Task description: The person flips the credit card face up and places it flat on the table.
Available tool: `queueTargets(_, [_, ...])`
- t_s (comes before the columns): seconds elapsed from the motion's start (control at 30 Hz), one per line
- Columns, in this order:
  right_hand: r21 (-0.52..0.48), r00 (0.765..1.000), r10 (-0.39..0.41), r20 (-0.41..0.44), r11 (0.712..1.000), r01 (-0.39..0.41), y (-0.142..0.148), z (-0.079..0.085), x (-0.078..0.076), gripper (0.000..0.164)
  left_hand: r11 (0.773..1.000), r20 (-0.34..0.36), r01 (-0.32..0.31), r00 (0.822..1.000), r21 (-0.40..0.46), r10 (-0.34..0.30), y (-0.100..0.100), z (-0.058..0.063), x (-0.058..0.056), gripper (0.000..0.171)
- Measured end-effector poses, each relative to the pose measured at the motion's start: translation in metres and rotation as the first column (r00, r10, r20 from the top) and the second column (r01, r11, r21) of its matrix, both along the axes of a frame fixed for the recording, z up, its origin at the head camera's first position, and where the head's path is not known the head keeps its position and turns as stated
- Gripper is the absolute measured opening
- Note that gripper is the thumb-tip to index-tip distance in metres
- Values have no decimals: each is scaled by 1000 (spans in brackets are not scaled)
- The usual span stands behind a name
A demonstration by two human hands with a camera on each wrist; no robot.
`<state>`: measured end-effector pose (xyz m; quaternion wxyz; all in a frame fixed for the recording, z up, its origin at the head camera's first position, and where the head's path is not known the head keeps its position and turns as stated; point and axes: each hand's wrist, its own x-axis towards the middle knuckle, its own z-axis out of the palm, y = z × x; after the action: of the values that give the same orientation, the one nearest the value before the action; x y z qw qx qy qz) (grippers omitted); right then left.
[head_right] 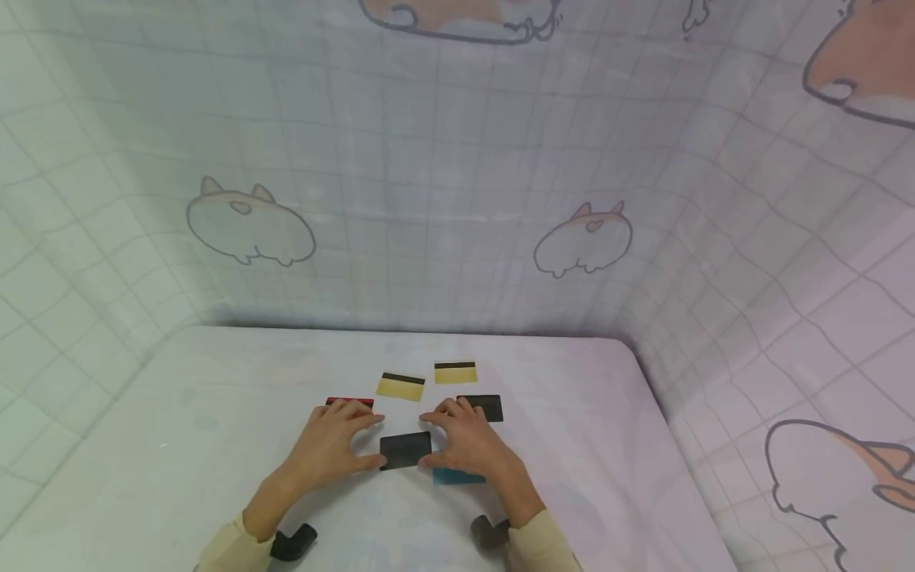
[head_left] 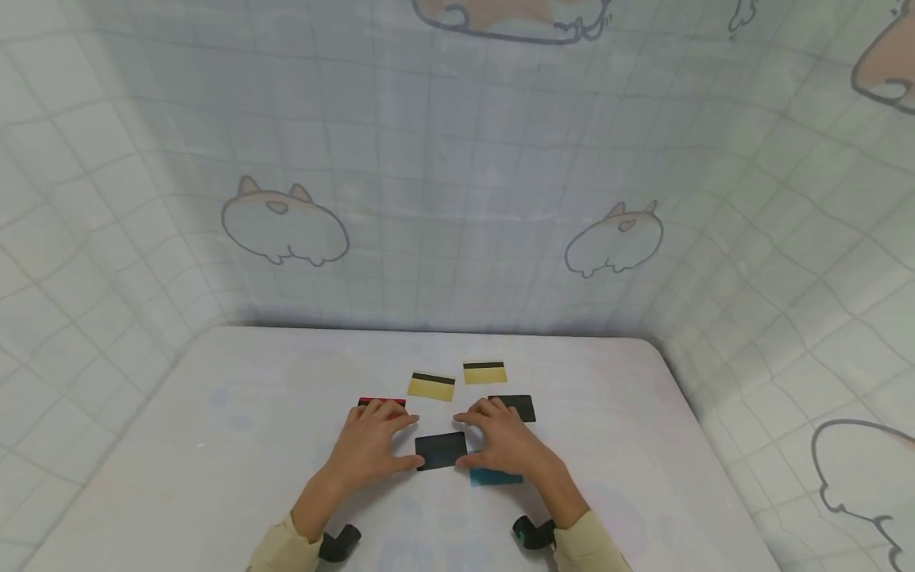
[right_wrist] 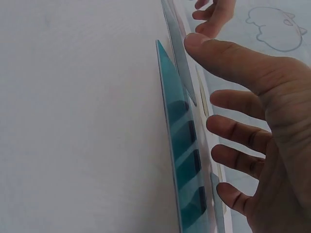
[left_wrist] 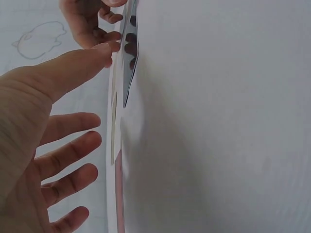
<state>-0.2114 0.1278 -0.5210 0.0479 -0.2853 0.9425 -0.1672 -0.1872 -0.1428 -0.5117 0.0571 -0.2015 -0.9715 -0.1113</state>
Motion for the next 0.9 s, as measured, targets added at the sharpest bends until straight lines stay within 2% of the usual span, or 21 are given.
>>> queueTargets(0.2, [5, 1000, 8, 0, 1000, -8, -1, -3, -1, 67, 1000, 6, 16, 1000, -12, -16, 4, -1, -1, 69])
queueTargets(0.33, [6, 1000, -3, 1, 1000, 3, -1, -3, -1, 64, 999, -1, 38, 999, -26, -38, 6, -3, -1, 64])
queueTargets(0.57, [-2, 1000, -17, 17, 1000, 17, -3, -3, -1, 62, 999, 20, 50, 999, -11, -49, 7, -6, -1, 56])
queueTargets(0.9, [-35, 1000, -8, 20, 999, 8, -4, -3, 0, 52, 998, 6, 58, 998, 36, -58, 5, -9, 1, 49])
